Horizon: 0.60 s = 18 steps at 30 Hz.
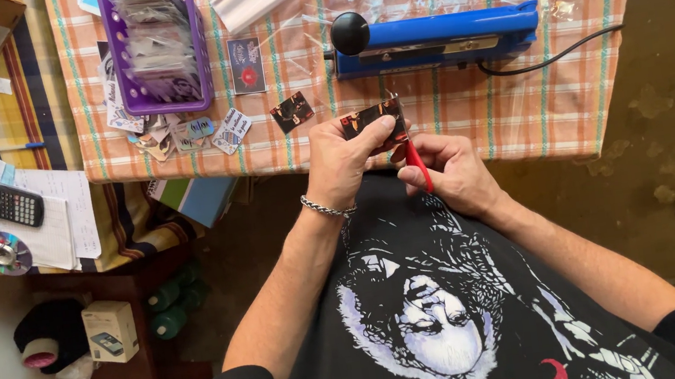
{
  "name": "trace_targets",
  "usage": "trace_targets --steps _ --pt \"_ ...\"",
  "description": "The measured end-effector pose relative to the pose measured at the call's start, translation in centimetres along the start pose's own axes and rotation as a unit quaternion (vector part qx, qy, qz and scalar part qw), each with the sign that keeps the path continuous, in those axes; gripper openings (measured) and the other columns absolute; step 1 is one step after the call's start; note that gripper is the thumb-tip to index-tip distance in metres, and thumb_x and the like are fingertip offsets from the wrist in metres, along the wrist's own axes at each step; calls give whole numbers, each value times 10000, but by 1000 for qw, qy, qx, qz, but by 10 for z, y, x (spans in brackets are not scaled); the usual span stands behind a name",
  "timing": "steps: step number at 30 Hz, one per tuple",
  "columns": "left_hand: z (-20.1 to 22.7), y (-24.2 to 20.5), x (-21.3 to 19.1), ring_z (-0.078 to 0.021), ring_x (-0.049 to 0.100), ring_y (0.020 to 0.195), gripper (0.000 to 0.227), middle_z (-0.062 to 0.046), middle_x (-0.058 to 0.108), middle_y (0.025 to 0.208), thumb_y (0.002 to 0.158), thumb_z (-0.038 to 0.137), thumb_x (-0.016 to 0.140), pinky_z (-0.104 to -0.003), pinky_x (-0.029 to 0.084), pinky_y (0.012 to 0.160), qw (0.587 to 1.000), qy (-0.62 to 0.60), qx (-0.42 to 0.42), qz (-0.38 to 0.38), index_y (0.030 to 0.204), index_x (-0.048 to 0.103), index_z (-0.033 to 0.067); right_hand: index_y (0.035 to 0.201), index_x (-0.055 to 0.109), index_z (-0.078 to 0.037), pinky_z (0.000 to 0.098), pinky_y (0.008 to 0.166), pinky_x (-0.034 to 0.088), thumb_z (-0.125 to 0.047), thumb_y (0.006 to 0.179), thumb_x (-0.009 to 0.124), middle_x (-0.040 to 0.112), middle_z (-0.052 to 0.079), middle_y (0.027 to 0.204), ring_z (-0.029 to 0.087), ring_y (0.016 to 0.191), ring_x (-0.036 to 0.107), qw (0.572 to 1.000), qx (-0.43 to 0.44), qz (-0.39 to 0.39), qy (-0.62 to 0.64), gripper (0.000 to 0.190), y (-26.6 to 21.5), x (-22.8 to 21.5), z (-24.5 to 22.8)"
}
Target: The person prepares stickers by placing them into small plastic bags, using a heat sealer to close the bags, and cutting the excess plastic with shears.
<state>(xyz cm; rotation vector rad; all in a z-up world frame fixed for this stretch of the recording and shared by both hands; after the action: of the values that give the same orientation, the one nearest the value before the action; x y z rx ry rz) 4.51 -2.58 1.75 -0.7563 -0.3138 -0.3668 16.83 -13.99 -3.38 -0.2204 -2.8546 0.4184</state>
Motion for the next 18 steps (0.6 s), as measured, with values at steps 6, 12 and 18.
trace_targets --steps 6,12,18 --pt "-1 4 -3 -231 762 670 166 -192 737 743 808 47 840 -376 671 566 1000 -3 -2 6 862 733 -68 1020 755 -16 208 591 543 -131 892 801 718 122 618 87 609 666 1000 23 18 2 178 2 2 1" --pt "-5 11 -12 -238 771 702 172 -189 744 765 806 44 839 -339 672 603 1000 -9 21 13 868 726 -70 1103 720 -10 240 622 550 -208 933 741 724 145 667 139 650 701 998 15 45 48 262 11 -2 6" --pt "-5 12 -21 -329 774 731 191 -262 744 833 803 -15 832 -419 685 634 998 -44 35 -3 900 686 -92 1136 711 50 216 580 537 -164 920 726 707 180 635 120 576 657 996 30 30 78 305 11 -5 16"
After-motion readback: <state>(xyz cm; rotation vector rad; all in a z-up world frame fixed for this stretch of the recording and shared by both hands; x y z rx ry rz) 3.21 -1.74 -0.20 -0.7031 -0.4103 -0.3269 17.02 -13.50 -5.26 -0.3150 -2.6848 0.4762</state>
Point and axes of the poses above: each hand's wrist, its own y-axis towards the middle knuckle, its own x-axis out of the palm, z = x × y, the point moved 3 cm from there along y, towards the middle knuckle
